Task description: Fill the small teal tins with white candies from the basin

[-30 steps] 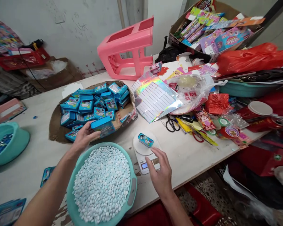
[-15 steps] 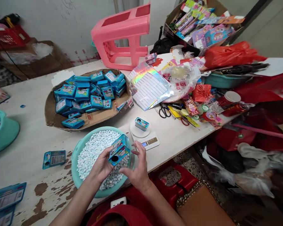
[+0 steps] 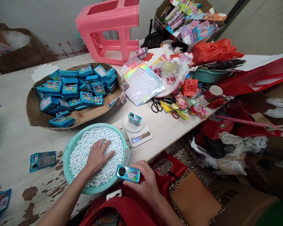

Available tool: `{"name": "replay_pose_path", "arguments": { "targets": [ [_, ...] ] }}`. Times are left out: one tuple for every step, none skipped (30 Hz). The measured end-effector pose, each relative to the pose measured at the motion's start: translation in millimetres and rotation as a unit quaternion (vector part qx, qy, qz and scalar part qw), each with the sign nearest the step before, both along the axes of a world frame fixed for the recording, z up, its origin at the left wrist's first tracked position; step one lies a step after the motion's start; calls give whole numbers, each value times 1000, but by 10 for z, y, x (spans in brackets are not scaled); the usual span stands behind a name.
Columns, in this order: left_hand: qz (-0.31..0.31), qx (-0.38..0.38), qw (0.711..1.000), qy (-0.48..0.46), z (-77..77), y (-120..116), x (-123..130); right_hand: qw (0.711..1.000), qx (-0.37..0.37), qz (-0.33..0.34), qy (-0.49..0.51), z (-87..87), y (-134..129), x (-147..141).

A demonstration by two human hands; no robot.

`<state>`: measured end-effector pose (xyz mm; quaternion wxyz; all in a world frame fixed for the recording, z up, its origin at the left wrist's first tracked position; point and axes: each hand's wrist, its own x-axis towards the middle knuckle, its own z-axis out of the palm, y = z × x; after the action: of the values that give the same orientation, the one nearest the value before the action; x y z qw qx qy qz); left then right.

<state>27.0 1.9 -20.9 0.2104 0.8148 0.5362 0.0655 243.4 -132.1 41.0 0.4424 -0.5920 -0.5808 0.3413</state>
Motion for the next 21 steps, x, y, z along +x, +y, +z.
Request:
{"name": "replay_pose_path", "arguments": {
  "targets": [
    [-6, 10, 999, 30, -43, -14, 14, 1000, -12, -7, -1, -17, 15, -24],
    [-6, 21, 998, 55, -71, -33, 26, 1000, -17, -10, -3, -33, 36, -47],
    [-3, 31, 997, 73, -88, -52, 33, 1000, -17, -11, -3, -49, 61, -66],
    [0, 39, 996, 85, -100, -67, 33, 1000, -16, -9, -3, -63, 89, -83],
    [2, 48, 995, 91, -114, -75, 26, 1000, -15, -8, -1, -77, 117, -97],
    [4, 57, 994, 91, -131, -76, 12, 1000, -15, -8, 0, -90, 145, -109],
    [8, 66, 994, 86, -156, -69, -5, 1000, -15, -10, 0, -100, 174, -119],
    [18, 71, 995, 74, -185, -55, -25, 1000, -17, -13, -1, -107, 205, -128],
    [36, 72, 995, 55, -216, -35, -43, 1000, -19, -17, -3, -109, 239, -138],
    [62, 67, 996, 24, -244, -10, -59, 999, -23, -22, -7, -107, 277, -148],
    [94, 57, 994, -17, -262, 18, -71, 999, -27, -25, -11, -99, 320, -160],
    [135, 40, 988, -68, -265, 45, -80, 999, -30, -26, -16, -86, 366, -174],
    [182, 13, 975, -129, -246, 70, -84, 999, -31, -24, -23, -69, 416, -191],
    [233, -25, 952, -198, -204, 91, -85, 999, -29, -20, -32, -50, 469, -212],
    [284, -72, 916, -274, -136, 107, -84, 999, -25, -14, -44, -31, 521, -238],
    [328, -123, 868, -352, -45, 117, -80, 998, -19, -8, -59, -12, 574, -269],
    [361, -171, 811, -428, 65, 121, -73, 997, -13, -1, -76, 3, 624, -307],
    [378, -209, 753, -497, 186, 121, -63, 996, -6, 7, -94, 15, 672, -350],
    [379, -234, 701, -557, 311, 116, -51, 993, 0, 15, -113, 23, 717, -401],
    [370, -248, 659, -606, 431, 110, -35, 991, 5, 24, -131, 25, 758, -457],
    [355, -251, 630, -643, 538, 102, -16, 989, 8, 34, -147, 24, 797, -517]
  ]
}}
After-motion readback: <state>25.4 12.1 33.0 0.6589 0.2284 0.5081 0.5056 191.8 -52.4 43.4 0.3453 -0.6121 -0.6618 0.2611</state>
